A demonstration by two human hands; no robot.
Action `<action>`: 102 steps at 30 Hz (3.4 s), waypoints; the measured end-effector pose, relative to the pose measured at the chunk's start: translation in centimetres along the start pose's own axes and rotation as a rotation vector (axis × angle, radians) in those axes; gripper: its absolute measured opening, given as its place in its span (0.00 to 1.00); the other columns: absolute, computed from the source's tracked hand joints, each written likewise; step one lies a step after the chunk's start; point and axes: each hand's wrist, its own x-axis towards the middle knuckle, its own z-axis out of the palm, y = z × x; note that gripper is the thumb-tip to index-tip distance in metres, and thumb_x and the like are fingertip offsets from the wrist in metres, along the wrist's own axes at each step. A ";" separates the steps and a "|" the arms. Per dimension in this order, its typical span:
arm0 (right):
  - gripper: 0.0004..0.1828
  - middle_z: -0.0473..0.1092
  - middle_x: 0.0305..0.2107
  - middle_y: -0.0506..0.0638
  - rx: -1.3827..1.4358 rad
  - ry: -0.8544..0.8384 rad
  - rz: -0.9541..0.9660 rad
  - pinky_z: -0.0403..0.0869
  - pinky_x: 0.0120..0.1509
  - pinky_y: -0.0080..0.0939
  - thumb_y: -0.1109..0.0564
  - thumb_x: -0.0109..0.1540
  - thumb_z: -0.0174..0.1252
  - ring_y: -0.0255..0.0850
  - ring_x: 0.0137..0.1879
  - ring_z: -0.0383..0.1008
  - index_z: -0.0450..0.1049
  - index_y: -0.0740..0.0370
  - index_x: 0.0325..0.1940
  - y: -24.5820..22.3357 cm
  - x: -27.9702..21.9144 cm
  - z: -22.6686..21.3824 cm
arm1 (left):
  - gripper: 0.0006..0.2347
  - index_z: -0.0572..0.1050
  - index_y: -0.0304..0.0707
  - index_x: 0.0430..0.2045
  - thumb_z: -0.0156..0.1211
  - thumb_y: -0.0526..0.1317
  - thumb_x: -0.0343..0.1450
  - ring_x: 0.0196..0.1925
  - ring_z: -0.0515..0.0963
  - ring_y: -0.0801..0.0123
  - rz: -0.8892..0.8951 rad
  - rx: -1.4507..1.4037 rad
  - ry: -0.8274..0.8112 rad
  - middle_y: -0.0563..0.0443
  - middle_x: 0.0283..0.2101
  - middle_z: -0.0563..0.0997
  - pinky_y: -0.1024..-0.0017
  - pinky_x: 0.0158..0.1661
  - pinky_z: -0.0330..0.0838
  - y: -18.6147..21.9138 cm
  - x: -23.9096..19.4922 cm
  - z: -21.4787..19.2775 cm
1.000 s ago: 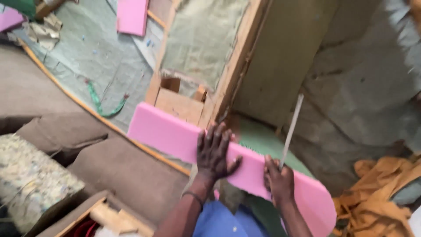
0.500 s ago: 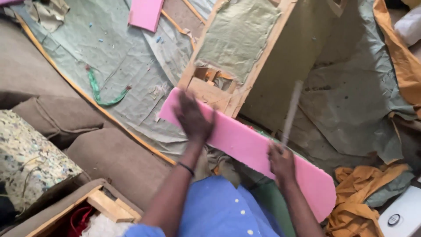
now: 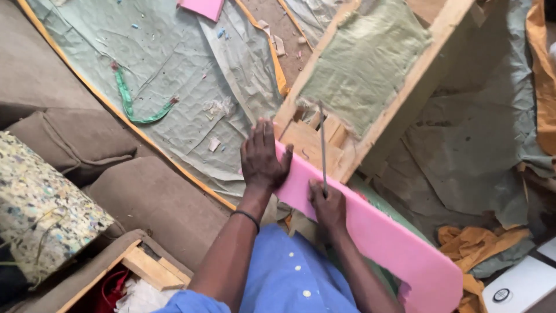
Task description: Cutting and shaping upholstery foam using a long knife on a workshop table.
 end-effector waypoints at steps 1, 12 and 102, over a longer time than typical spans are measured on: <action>0.33 0.73 0.15 0.51 -0.001 0.001 0.001 0.75 0.40 0.44 0.32 0.75 0.63 0.44 0.28 0.75 0.82 0.53 0.24 0.5 0.0 0.3 | 0.40 0.71 0.42 0.78 0.40 0.73 0.80 0.70 0.84 0.44 0.000 -0.002 -0.001 0.40 0.75 0.77 0.48 0.62 0.77 0.0 -0.1 0.0; 0.35 0.73 0.12 0.55 0.024 -0.029 0.087 0.76 0.39 0.47 0.30 0.70 0.67 0.47 0.25 0.77 0.84 0.58 0.21 3.6 3.7 1.0 | 0.39 0.70 0.42 0.79 0.53 0.67 0.75 0.59 0.86 0.45 -0.068 -0.145 -0.151 0.41 0.60 0.83 0.48 0.50 0.82 -0.1 0.1 0.9; 0.20 0.86 0.31 0.54 -0.312 -0.210 -0.085 0.82 0.59 0.56 0.38 0.69 0.72 0.51 0.44 0.90 0.89 0.54 0.53 -46.7 27.2 15.7 | 0.19 0.84 0.33 0.46 0.48 0.48 0.89 0.23 0.81 0.68 -0.686 -1.370 -0.058 0.49 0.20 0.77 0.72 0.28 0.75 -26.6 52.2 -6.9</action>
